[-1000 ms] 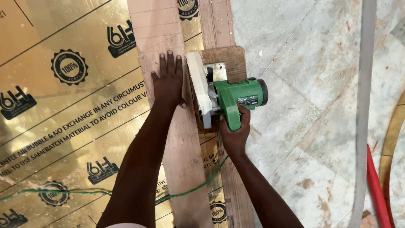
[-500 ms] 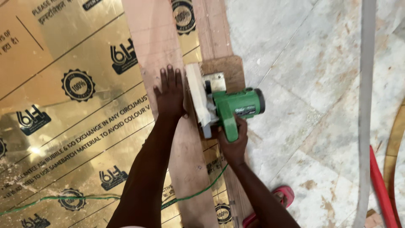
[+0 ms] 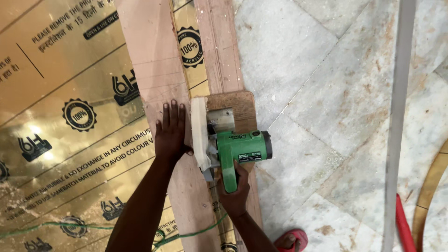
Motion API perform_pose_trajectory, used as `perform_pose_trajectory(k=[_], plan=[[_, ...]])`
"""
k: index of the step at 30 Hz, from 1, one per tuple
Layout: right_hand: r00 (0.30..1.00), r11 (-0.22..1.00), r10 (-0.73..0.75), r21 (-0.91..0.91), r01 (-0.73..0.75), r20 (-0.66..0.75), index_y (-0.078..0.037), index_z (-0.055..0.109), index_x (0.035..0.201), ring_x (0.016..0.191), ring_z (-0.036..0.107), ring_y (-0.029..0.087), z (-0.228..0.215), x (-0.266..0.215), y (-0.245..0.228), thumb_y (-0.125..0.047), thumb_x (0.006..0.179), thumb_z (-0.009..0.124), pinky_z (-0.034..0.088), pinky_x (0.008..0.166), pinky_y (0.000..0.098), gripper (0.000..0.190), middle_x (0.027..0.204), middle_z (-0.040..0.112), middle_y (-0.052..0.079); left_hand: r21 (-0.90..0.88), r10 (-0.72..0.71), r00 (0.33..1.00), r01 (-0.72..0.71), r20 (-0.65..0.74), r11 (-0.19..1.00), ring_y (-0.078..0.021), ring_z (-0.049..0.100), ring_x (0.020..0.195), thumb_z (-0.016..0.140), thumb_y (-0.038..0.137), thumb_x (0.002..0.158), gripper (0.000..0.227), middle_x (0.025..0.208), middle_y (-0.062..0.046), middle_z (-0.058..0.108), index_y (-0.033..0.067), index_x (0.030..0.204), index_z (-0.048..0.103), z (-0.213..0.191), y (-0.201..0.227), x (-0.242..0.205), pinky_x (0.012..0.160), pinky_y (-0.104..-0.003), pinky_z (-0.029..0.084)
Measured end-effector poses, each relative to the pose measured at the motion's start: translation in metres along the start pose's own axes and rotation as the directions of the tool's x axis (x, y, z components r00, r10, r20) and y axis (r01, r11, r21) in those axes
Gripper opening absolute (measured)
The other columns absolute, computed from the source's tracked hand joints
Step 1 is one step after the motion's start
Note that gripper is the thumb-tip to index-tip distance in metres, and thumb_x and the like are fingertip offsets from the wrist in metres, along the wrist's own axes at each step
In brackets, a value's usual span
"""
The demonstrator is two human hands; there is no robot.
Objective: The person uses a green electric circular saw to cut a long wooden plank placed on a protective film-covered floor. They guide the saw along a marked line, completing the cut and separating the plank into two pieces.
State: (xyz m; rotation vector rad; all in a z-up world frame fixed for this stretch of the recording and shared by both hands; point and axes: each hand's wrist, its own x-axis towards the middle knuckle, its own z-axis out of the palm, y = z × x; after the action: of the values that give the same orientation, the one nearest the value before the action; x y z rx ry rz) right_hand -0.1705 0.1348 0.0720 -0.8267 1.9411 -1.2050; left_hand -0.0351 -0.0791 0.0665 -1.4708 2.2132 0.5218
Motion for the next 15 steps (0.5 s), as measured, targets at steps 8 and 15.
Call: perform_pose_trajectory(k=[8, 15], plan=[[0.999, 1.0, 0.018, -0.009, -0.018, 0.047, -0.001, 0.046, 0.142, 0.096, 0.075, 0.022, -0.002, 0.001, 0.004, -0.004, 0.089, 0.075, 0.062, 0.081, 0.0335, 0.061, 0.11, 0.073, 0.017, 0.022, 0.015, 1.0, -0.015, 0.019, 1.0, -0.0373, 0.006, 0.158, 0.1, 0.051, 0.039, 0.158, 0.171, -0.016, 0.006, 0.0094, 0.163, 0.012, 0.001, -0.003, 0.002, 0.115, -0.062, 0.037], [0.997, 0.995, -0.075, -0.062, 0.075, -0.002, 0.0, 0.046, 0.141, 0.107, 0.071, 0.024, 0.001, 0.005, 0.005, -0.004, 0.083, 0.076, 0.057, 0.086, 0.0361, 0.065, 0.12, 0.07, 0.02, 0.087, -0.038, 0.992, 0.028, 0.122, 0.996, -0.0386, 0.0, 0.158, 0.101, 0.051, 0.044, 0.158, 0.171, -0.016, -0.003, 0.0084, 0.163, 0.006, -0.012, 0.007, 0.004, 0.113, -0.063, 0.038]])
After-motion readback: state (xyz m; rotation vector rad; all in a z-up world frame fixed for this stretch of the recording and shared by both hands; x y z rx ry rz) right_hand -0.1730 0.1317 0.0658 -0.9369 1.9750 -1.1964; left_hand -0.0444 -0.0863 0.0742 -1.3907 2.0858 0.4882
